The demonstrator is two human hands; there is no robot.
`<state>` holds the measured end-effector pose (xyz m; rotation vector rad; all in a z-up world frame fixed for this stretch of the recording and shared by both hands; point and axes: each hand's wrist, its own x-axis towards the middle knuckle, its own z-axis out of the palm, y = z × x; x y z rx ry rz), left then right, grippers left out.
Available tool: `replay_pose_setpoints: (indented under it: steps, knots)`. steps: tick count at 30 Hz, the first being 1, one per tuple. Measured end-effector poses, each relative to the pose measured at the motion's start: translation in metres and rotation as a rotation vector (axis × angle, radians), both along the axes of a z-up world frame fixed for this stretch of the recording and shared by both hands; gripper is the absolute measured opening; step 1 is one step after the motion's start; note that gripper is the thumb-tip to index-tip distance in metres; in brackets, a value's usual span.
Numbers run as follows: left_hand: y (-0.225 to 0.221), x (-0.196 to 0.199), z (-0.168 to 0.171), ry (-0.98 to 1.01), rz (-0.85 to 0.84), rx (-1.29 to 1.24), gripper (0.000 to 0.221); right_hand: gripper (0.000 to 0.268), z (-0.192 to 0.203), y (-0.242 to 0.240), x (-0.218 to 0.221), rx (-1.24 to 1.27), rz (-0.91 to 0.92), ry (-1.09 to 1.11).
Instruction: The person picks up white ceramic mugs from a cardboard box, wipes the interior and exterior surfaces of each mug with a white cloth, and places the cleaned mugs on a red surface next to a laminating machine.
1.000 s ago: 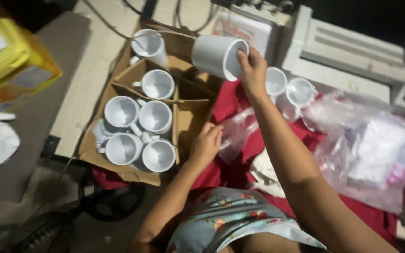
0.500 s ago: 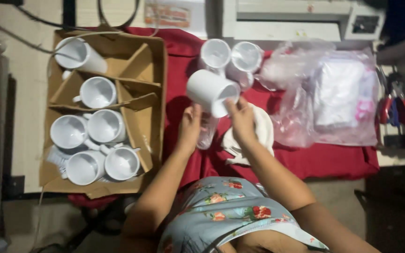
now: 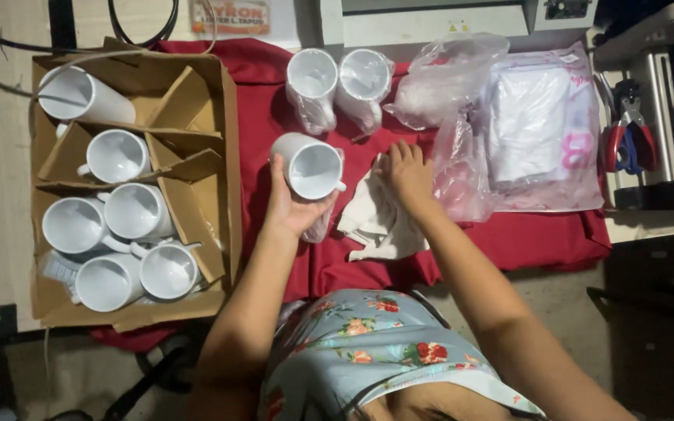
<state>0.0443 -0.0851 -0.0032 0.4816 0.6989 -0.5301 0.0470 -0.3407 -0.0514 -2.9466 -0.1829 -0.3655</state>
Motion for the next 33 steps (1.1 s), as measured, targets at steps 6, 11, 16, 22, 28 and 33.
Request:
replay_pose_setpoints:
  steps: [6, 11, 16, 22, 28, 33]
  knots:
    - [-0.005, 0.001, 0.002, -0.005, 0.066, 0.024, 0.091, 0.036, 0.007, -0.032, 0.017, 0.229, 0.106, 0.378]
    - [-0.010, 0.000, 0.003, 0.009, 0.111, 0.080, 0.091, 0.026, 0.064, -0.065, -0.013, 1.140, 0.017, 0.411]
    - [-0.027, -0.004, 0.025, -0.087, 0.119, 0.173, 0.085, 0.027, 0.100, -0.009, -0.050, 1.970, -0.029, 0.338]
    - [-0.054, -0.012, 0.036, -0.374, 0.252, 0.360, 0.062, 0.053, 0.087, 0.048, -0.056, 1.320, 0.380, 0.437]
    - [-0.055, -0.016, 0.032, -0.466, 0.245, 0.552, 0.060, 0.073, 0.106, 0.047, -0.030, 0.665, 0.609, 0.430]
    - [-0.060, -0.021, 0.025, -0.542, 0.139, 0.749, 0.063, 0.084, 0.047, 0.040, -0.020, 0.546, 0.632, 0.330]
